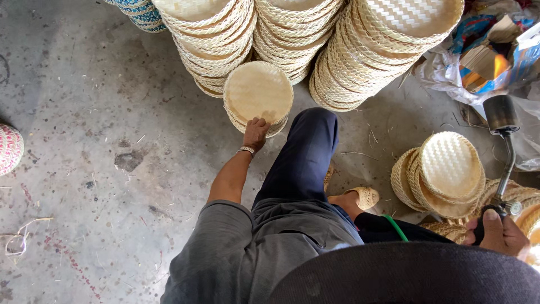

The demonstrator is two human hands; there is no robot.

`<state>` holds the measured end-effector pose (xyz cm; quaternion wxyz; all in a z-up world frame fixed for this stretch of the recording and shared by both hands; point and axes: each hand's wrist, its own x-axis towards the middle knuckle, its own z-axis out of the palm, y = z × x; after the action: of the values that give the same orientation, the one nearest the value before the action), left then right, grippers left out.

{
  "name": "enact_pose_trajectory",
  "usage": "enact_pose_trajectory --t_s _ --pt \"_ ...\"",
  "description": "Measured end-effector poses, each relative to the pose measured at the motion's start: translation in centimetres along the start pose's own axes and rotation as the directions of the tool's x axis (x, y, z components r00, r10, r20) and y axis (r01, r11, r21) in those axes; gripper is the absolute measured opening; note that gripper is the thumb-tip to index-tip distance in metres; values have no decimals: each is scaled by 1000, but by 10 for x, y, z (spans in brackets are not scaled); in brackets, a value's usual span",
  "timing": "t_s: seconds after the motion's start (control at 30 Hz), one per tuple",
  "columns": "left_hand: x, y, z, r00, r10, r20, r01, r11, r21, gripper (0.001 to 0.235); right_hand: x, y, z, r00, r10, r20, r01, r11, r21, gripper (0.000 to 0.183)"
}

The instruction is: The person uses a handheld blowtorch to apply flame to the surface of round woven baskets. They pick up each basket from a stack, move the torch over it, and place it back down, repeating the process across multiple units.

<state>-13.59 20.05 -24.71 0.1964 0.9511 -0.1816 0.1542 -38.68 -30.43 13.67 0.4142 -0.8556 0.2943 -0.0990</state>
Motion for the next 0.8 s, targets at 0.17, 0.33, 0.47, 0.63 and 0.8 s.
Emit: enact_pose_trajectory --t_s 0.17,0.33,0.47,0.63,0.8 --pt "-5 -6 7 996 -20 -81 14 997 -82 21 8 0 2 998 41 44 -46 991 127 37" --pt "-7 1 -3 996 12 -94 -24 992 -123 12 11 -5 1 999 -24 37 13 962 273 30" --pt "16 25 -39 992 6 -129 -25 989 -149 29 21 3 -1 998 54 -40 -36 932 359 29" --pt "91 112 -107 906 -100 -411 -10 966 -257 41 40 29 -7 988 82 -132 -15 896 445 31" --pt "154 233 -109 985 -5 -175 -114 738 -665 27 78 68 -5 978 135 -160 -10 792 610 32"
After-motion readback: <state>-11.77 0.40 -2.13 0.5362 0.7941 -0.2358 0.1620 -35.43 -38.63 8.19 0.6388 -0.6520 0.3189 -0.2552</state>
